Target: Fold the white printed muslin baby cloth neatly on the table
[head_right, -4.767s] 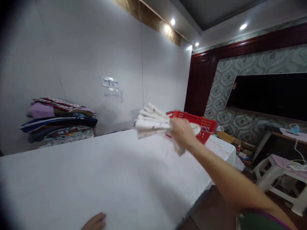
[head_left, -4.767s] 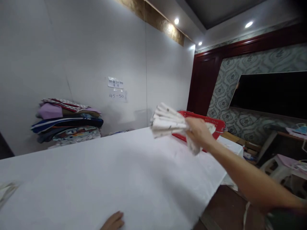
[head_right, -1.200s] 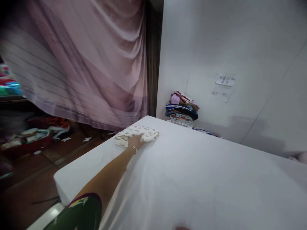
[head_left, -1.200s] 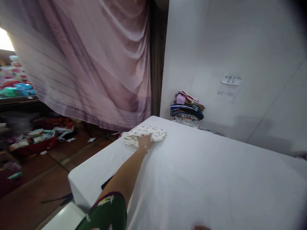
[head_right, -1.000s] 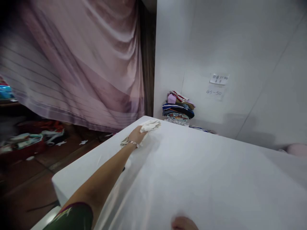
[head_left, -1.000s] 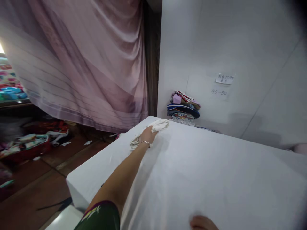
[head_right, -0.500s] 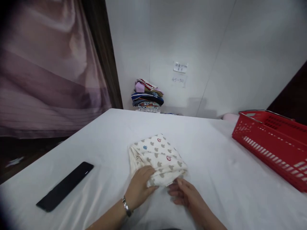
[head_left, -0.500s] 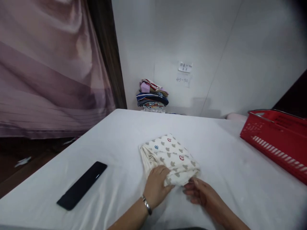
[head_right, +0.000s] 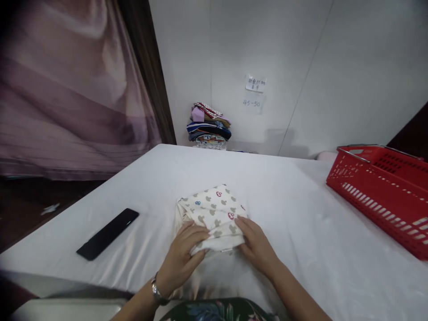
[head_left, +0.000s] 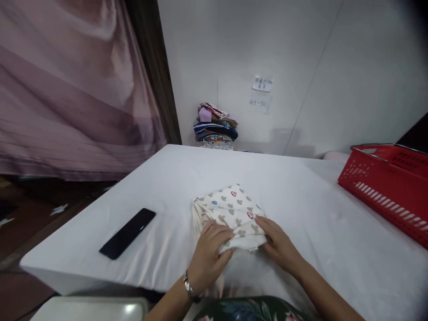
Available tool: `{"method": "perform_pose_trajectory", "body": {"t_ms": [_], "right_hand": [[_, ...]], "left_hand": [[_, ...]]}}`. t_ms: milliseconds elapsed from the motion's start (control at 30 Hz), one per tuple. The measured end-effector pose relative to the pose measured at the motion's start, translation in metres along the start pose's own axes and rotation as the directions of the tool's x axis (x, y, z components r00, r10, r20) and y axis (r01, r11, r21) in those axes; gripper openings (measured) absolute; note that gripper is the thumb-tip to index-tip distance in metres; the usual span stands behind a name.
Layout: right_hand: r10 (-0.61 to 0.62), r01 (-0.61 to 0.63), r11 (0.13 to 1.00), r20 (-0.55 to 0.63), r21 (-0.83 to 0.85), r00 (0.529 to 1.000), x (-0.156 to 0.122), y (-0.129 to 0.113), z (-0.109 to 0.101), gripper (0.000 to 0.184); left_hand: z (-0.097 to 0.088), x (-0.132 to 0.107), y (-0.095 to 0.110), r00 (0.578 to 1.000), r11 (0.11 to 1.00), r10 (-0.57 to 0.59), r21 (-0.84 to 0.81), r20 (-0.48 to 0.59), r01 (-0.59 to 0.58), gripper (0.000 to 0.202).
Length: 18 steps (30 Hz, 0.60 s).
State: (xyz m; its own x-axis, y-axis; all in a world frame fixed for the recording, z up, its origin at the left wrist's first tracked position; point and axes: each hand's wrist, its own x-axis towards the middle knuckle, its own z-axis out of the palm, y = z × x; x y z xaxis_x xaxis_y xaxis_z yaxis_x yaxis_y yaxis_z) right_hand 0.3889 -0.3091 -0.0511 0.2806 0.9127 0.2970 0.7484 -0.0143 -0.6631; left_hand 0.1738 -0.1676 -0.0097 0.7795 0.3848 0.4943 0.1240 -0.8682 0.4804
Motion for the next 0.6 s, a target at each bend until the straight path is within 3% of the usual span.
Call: {"method": "perform_pose_trajectory", "body": {"t_ms": [67, 133, 233, 300, 367, 433, 533, 600], "right_hand": [[0.103, -0.102, 0.982, 0.0, 0.161, 0.995, 0.011, -0.007, 0.001, 0.038], [0.265, -0.244, 0.886, 0.0, 0.395, 0.964, 0.026, -0.011, -0.001, 0.031], [0.546, -0.306, 0.529, -0.042, 0.791, 0.837, 0.046, -0.002, -0.007, 0.035], [0.694, -0.246, 0.302, -0.036, 0.921, 0.719, 0.05, 0.013, -0.011, 0.037], [0.767, -0.249, 0.188, 0.017, 0.95, 0.642, 0.042, 0.029, -0.014, 0.04], [0.765, -0.302, 0.156, 0.078, 0.941, 0.639, 0.026, 0.04, -0.015, 0.042], [0.696, -0.348, 0.167, 0.14, 0.922, 0.705, 0.0, 0.043, -0.016, 0.045], [0.662, -0.341, 0.172, 0.148, 0.924, 0.735, -0.011, 0.039, -0.016, 0.045]], "left_hand": [[-0.006, 0.007, -0.006, 0.996, 0.994, -0.015, 0.107, -0.087, 0.024, 0.027], [-0.012, 0.014, -0.014, 0.963, 0.973, -0.088, 0.186, -0.254, 0.138, 0.032], [-0.019, 0.019, -0.026, 0.884, 0.952, -0.19, 0.141, -0.428, 0.273, 0.036], [-0.019, 0.013, -0.032, 0.882, 0.951, -0.238, 0.086, -0.408, 0.296, 0.033], [-0.013, 0.002, -0.038, 0.894, 0.936, -0.304, 0.07, -0.33, 0.344, 0.031], [-0.002, -0.013, -0.042, 0.898, 0.912, -0.377, 0.075, -0.229, 0.402, 0.032], [0.016, -0.028, -0.044, 0.906, 0.903, -0.417, 0.081, -0.076, 0.422, 0.036], [0.024, -0.03, -0.043, 0.915, 0.91, -0.402, 0.094, -0.037, 0.403, 0.04]]}}
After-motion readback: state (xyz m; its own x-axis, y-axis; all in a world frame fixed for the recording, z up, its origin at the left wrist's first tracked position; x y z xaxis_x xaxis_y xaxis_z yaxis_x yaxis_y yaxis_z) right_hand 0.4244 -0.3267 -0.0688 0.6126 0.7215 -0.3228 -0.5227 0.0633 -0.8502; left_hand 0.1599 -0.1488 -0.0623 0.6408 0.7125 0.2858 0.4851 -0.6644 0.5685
